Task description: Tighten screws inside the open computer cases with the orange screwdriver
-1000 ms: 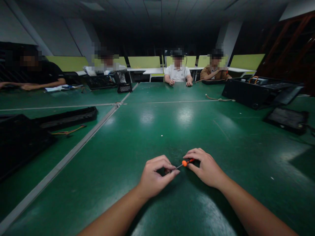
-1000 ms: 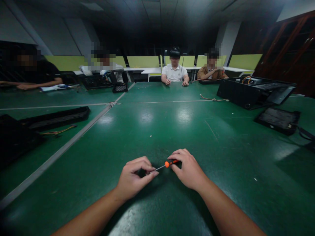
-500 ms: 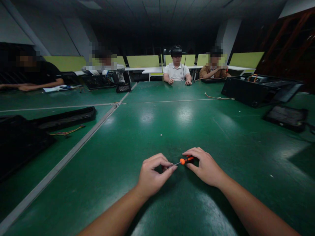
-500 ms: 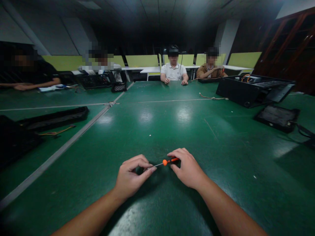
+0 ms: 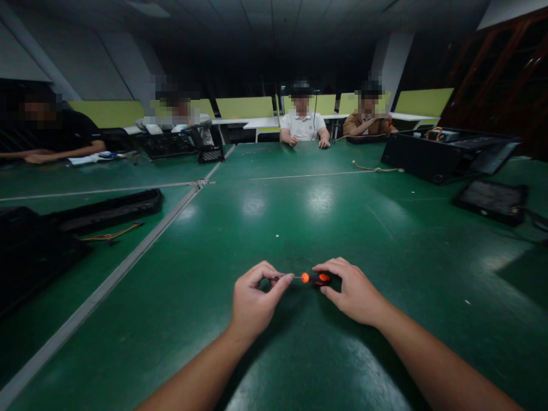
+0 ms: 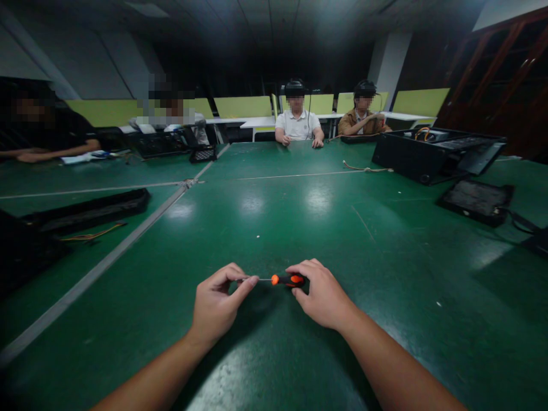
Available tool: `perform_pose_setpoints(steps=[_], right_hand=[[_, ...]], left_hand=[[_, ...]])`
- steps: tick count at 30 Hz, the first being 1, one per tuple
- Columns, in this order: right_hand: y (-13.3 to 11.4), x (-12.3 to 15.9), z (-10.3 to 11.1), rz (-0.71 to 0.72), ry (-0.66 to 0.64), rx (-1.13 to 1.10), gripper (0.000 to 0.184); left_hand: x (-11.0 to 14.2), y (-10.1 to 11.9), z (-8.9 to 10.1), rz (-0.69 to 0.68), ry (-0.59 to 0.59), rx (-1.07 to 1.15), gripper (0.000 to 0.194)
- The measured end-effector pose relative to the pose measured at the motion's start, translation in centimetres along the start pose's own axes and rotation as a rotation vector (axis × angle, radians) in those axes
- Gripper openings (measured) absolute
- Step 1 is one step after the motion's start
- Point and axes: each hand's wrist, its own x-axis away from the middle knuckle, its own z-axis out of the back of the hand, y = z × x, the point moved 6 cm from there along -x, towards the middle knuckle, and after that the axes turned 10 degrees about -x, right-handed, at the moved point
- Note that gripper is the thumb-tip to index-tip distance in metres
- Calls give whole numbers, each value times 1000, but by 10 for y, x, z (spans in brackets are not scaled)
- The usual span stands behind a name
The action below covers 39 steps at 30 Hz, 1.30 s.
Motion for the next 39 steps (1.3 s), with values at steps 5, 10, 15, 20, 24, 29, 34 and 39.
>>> perform_pose_setpoints(steps=[5, 10, 15, 20, 24, 29, 34, 39], right_hand=[[0, 0, -1, 13, -10, -12, 37], [1, 1, -1, 13, -13, -9, 37], [-1, 1, -1, 4, -21, -16, 35], [-2, 1, -1, 6, -31, -5, 36], [0, 1, -1, -7, -23, -8, 37], [1, 1, -3, -13, -28, -5, 37], [1, 2, -3, -17, -37, 1, 38], [2, 1, -2, -29, -40, -2, 38]], left_hand=[[0, 1, 1, 6, 4, -9, 25], [1, -2, 0, 8, 7, 8, 22], [1, 4, -6, -50, -73, 34, 6], [2, 8, -8, -64, -105, 19, 5], [2, 9, -5, -45, -60, 6, 15], [1, 9, -4, -53, -59, 14, 16], [3, 11, -11, -90, -147, 7, 7], [3, 13, -9, -98, -112, 7, 12]])
